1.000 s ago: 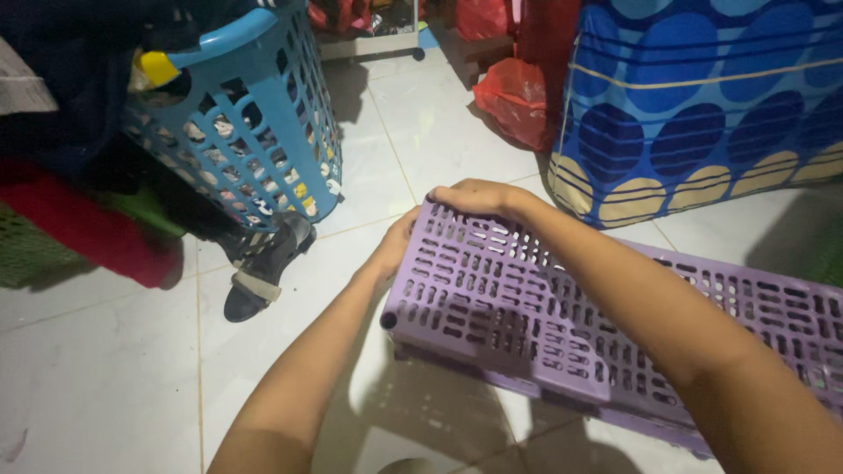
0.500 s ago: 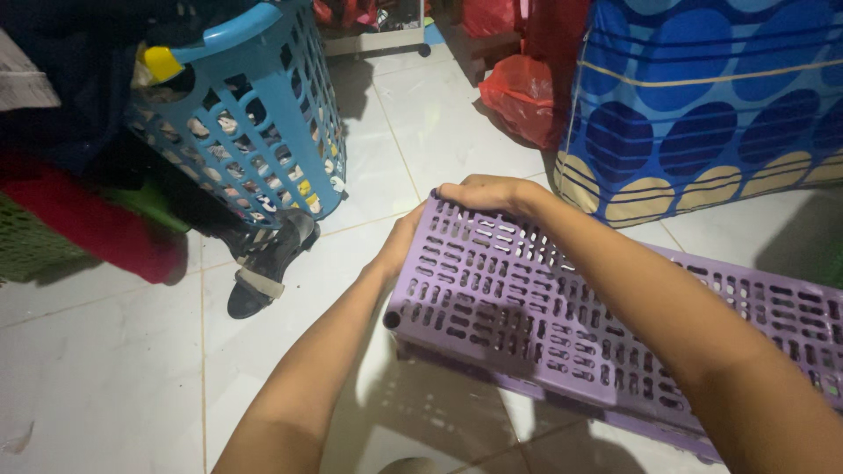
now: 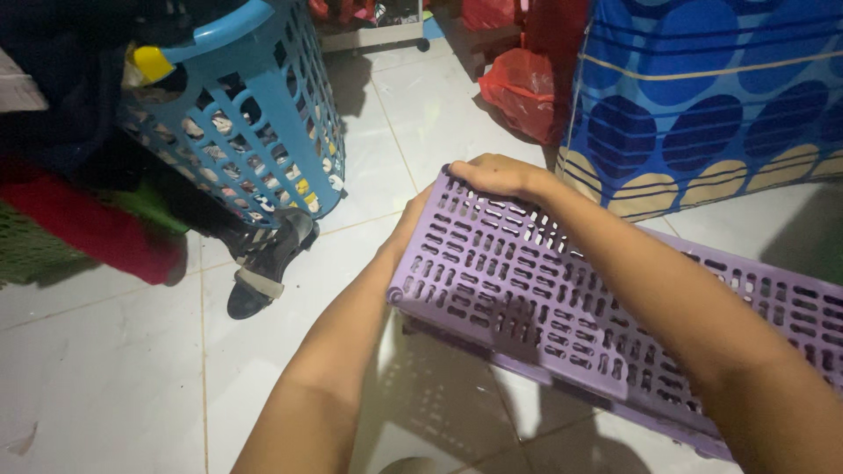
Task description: The person assembles a purple plastic stool by inserting cylindrical legs into the perforated seat panels. They repeatedly insert and remove the legs, adjust the panels, and reposition the stool on the floor.
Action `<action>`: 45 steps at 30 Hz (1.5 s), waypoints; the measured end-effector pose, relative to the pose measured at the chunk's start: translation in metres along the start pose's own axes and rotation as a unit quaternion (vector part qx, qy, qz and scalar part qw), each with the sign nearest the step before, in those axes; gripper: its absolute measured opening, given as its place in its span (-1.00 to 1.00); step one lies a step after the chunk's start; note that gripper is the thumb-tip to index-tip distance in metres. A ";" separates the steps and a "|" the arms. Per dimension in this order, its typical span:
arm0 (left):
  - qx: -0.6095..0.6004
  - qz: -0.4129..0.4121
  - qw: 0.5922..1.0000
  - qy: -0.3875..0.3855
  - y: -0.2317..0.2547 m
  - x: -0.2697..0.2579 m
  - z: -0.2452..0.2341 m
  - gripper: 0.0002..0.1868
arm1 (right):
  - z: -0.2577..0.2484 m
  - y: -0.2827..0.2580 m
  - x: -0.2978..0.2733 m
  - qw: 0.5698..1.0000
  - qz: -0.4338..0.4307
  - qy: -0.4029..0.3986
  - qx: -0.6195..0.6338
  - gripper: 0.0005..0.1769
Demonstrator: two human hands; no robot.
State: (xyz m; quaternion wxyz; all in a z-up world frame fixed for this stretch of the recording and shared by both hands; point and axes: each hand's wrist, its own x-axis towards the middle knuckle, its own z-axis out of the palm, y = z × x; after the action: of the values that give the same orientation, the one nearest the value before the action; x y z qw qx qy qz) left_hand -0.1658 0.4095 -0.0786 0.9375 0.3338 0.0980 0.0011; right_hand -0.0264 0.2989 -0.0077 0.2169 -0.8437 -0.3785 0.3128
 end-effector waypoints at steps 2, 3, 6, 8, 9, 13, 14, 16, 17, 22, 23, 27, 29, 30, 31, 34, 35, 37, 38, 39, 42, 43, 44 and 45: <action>0.007 -0.005 1.000 -0.014 -0.005 0.007 -0.014 -0.59 | 0.003 0.005 0.006 1.000 0.016 -0.004 -0.009 -0.20; 0.031 -0.005 0.999 0.008 -0.008 0.012 -0.022 -0.59 | 0.005 0.008 0.009 1.000 0.024 -0.007 -0.014 -0.20; 0.170 0.026 0.983 0.061 -0.016 0.026 -0.057 -0.57 | 0.006 0.021 0.019 0.999 -0.032 0.008 -0.026 -0.24; 0.346 0.086 0.931 0.073 -0.021 0.025 -0.088 -0.40 | 0.000 0.031 0.026 0.997 -0.040 0.030 -0.057 -0.25; 0.365 0.067 0.926 0.071 -0.027 0.022 -0.103 -0.54 | -0.002 0.036 0.029 0.996 -0.043 0.041 -0.072 -0.25; 0.405 -0.023 0.910 0.088 -0.052 0.008 -0.143 -0.42 | -0.019 0.056 0.037 0.993 0.038 0.094 -0.066 -0.29; 0.405 -0.050 0.908 0.099 -0.058 0.005 -0.148 -0.37 | -0.025 0.059 0.037 0.990 0.033 0.110 -0.077 -0.29; 0.376 -0.023 0.923 0.074 -0.072 0.001 -0.150 -0.44 | -0.028 0.061 0.038 0.987 0.039 0.130 -0.089 -0.29; 0.361 -0.009 0.931 0.061 -0.077 0.001 -0.150 -0.47 | -0.031 0.062 0.036 0.986 0.050 0.133 -0.090 -0.30; 0.321 0.009 0.934 0.156 -0.089 0.000 -0.133 -0.41 | -0.030 0.046 0.020 0.965 -0.041 0.209 -0.156 -0.42; 0.313 0.017 0.936 0.162 -0.089 0.000 -0.130 -0.39 | -0.025 0.038 0.017 0.940 -0.113 0.258 -0.193 -0.46; 0.246 0.037 0.958 0.143 -0.086 -0.004 -0.122 -0.37 | 0.002 -0.009 0.004 0.902 -0.265 0.244 -0.237 -0.59; 0.208 0.047 0.966 0.145 -0.086 -0.003 -0.117 -0.42 | 0.024 -0.034 -0.006 0.917 -0.268 0.144 -0.256 -0.52; 0.225 0.066 0.963 0.130 -0.085 -0.005 -0.117 -0.49 | 0.035 -0.046 -0.012 0.910 -0.269 0.104 -0.299 -0.44; 0.242 0.086 0.960 0.115 -0.086 -0.007 -0.116 -0.55 | 0.045 -0.056 -0.017 0.899 -0.268 0.064 -0.341 -0.36; 0.271 0.080 0.952 0.113 -0.085 -0.018 -0.112 -0.64 | 0.061 -0.074 -0.027 0.900 -0.189 -0.040 -0.391 -0.23; 0.277 0.067 0.951 0.120 -0.083 -0.021 -0.110 -0.65 | 0.062 -0.077 -0.027 0.896 -0.181 -0.045 -0.403 -0.19; 0.327 0.110 0.934 0.096 -0.080 -0.030 -0.105 -0.63 | 0.064 -0.079 -0.026 0.888 -0.163 -0.052 -0.428 -0.11; 0.351 0.130 0.924 0.083 -0.078 -0.033 -0.102 -0.61 | 0.065 -0.078 -0.025 0.891 -0.158 -0.061 -0.421 -0.10; 0.347 0.126 0.925 0.092 -0.077 -0.035 -0.099 -0.61 | 0.066 -0.077 -0.024 0.894 -0.152 -0.071 -0.415 -0.08; 0.358 0.116 0.920 0.106 -0.076 -0.034 -0.095 -0.59 | 0.064 -0.073 -0.024 0.902 -0.153 -0.071 -0.397 -0.09; 0.377 0.114 0.913 0.105 -0.078 -0.032 -0.097 -0.59 | 0.063 -0.073 -0.025 0.905 -0.156 -0.067 -0.390 -0.10; 0.396 0.113 0.905 0.106 -0.080 -0.031 -0.101 -0.59 | 0.061 -0.075 -0.026 0.905 -0.154 -0.060 -0.393 -0.11; 0.392 0.124 0.906 0.106 -0.082 -0.027 -0.107 -0.59 | 0.056 -0.077 -0.027 0.904 -0.151 -0.054 -0.396 -0.11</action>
State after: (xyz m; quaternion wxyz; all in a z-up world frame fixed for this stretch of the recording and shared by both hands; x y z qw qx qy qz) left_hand -0.2176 0.4111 -0.2059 0.7079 0.6814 0.1468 0.1139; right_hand -0.1180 0.3334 0.0089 -0.1108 -0.7745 -0.6054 0.1458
